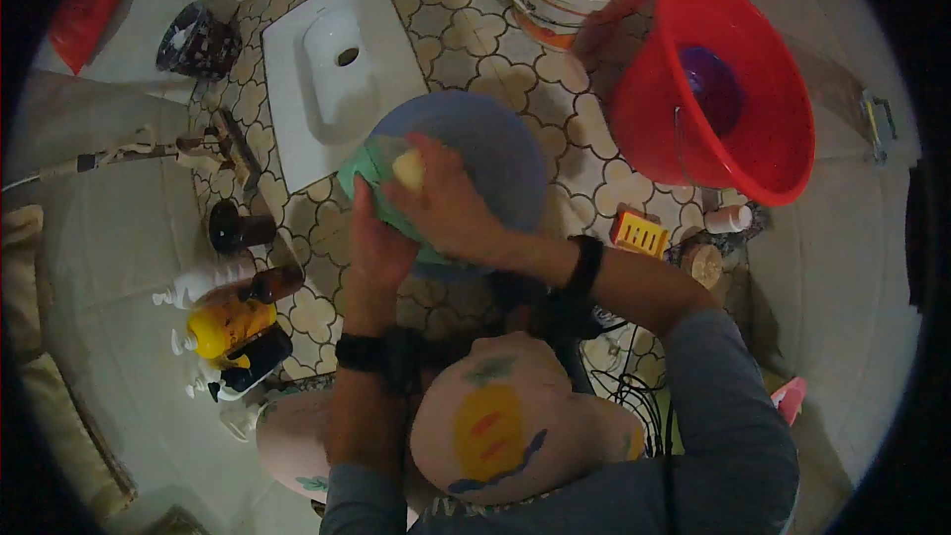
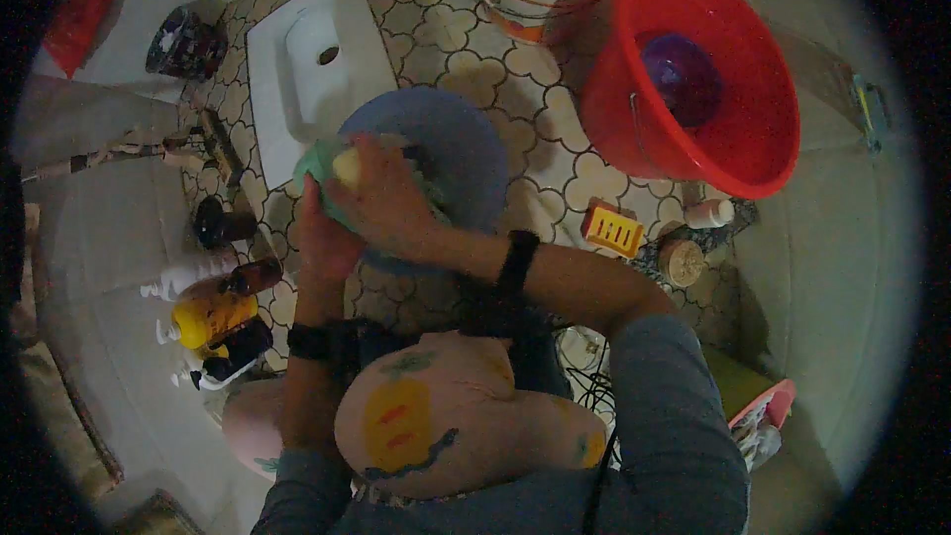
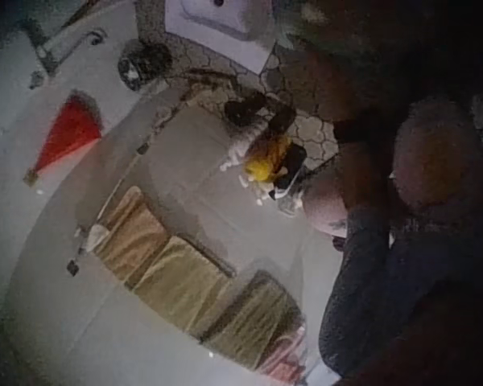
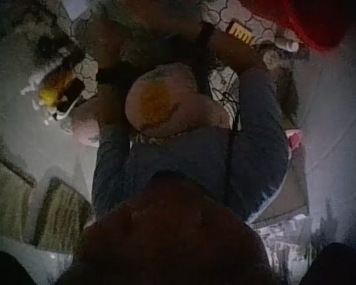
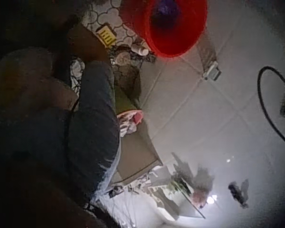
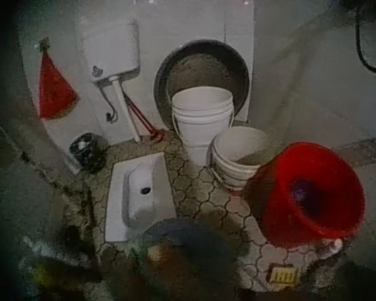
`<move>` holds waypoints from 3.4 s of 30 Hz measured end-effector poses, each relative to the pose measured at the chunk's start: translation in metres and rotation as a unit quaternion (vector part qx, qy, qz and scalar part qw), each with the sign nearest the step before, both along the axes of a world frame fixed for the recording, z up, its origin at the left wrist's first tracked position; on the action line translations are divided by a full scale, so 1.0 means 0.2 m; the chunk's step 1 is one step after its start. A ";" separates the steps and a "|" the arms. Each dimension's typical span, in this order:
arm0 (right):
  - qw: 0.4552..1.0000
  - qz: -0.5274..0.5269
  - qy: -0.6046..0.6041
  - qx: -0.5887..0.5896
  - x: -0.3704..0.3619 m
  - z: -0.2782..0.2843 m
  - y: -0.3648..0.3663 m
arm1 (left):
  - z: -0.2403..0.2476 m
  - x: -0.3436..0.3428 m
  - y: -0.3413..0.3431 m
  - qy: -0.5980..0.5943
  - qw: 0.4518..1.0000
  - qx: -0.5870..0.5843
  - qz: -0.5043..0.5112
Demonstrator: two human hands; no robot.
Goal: Hand wash and scrub pieces of clothing in a basin with soap and a sponge.
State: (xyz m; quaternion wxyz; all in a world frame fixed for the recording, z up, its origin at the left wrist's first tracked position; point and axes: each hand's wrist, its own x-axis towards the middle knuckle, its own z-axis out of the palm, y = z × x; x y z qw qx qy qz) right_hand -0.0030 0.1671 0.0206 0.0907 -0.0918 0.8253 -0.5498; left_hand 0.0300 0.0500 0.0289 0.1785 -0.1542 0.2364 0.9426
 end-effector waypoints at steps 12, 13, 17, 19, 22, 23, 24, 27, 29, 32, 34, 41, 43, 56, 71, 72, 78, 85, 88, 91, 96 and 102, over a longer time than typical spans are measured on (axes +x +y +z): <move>0.853 -0.170 -0.408 -0.278 0.14 -0.32 0.47 | 0.13 -0.03 0.02 0.165 0.984 0.036 0.048; 0.862 -0.133 -0.416 -0.257 0.17 -0.37 0.56 | 0.17 -0.01 -0.02 0.194 0.980 0.009 0.042; 0.933 -0.061 -0.307 -0.177 0.40 -0.50 1.12 | 0.16 -0.03 0.06 0.054 0.998 -0.020 0.041; 0.963 -0.059 -0.261 0.010 0.46 -0.52 1.21 | 0.14 0.00 0.07 0.057 0.998 -0.020 0.023; 0.955 -0.069 -0.289 0.001 0.50 -0.71 1.29 | 0.13 -0.01 0.05 0.061 0.998 -0.011 0.005; 0.951 -0.047 -0.306 0.013 0.51 -0.77 1.34 | 0.11 0.00 0.05 0.054 0.999 -0.005 0.002; 0.946 -0.024 -0.322 0.024 0.52 -0.83 1.39 | 0.12 0.00 0.06 0.056 0.998 -0.013 -0.004; 0.976 0.013 -0.215 0.038 0.59 -1.01 1.45 | 0.10 -0.01 0.09 0.044 0.999 -0.022 -0.012; 0.987 0.025 -0.146 0.069 0.61 -1.05 1.40 | 0.06 0.00 0.05 0.016 0.999 -0.027 0.012; 0.979 0.052 -0.154 0.126 0.59 -1.07 1.35 | 0.03 0.00 0.03 0.004 0.998 -0.050 0.028; 0.970 0.109 -0.190 0.107 0.54 -1.06 1.34 | 0.04 0.01 0.02 0.028 0.999 -0.036 0.010; 0.936 0.195 -0.222 0.194 0.52 -0.96 1.30 | 0.02 0.01 0.00 -0.008 0.998 -0.046 0.040; 0.933 0.213 -0.220 0.191 0.52 -0.94 1.32 | 0.00 0.01 -0.01 0.016 0.999 -0.029 0.030; 0.974 -0.014 -0.138 0.180 0.67 -0.68 1.90 | -0.04 0.04 -0.05 -0.004 0.999 -0.047 0.011; 0.945 0.190 0.264 0.024 -0.32 -0.13 0.41 | 0.14 -0.05 -0.06 0.035 0.987 -0.149 -0.051; 0.949 0.221 0.218 0.045 -0.38 -0.12 0.37 | 0.17 -0.06 -0.08 0.039 0.985 -0.158 -0.053; 0.906 0.331 -0.162 0.207 -0.50 -0.02 0.41 | 0.15 -0.08 -0.24 0.069 0.995 -0.034 -0.064; 0.966 0.224 0.099 -0.082 -0.29 0.27 0.32 | 0.00 -0.16 -0.03 0.008 0.998 -0.062 0.003; 0.945 0.169 0.281 0.013 -0.17 0.21 0.10 | 0.16 -0.09 0.15 0.003 0.983 -0.149 0.111; 0.977 0.030 0.200 0.069 -0.27 -0.05 0.02 | -0.11 -0.11 0.22 -0.098 0.983 -0.095 0.122; 0.916 0.129 0.379 -0.022 -0.04 -0.08 -0.08 | -0.32 -0.12 -0.04 -0.022 0.992 0.119 0.048; 0.993 0.071 0.011 0.094 -0.57 0.03 0.16 | -0.22 -0.15 0.17 -0.128 0.988 -0.084 -0.009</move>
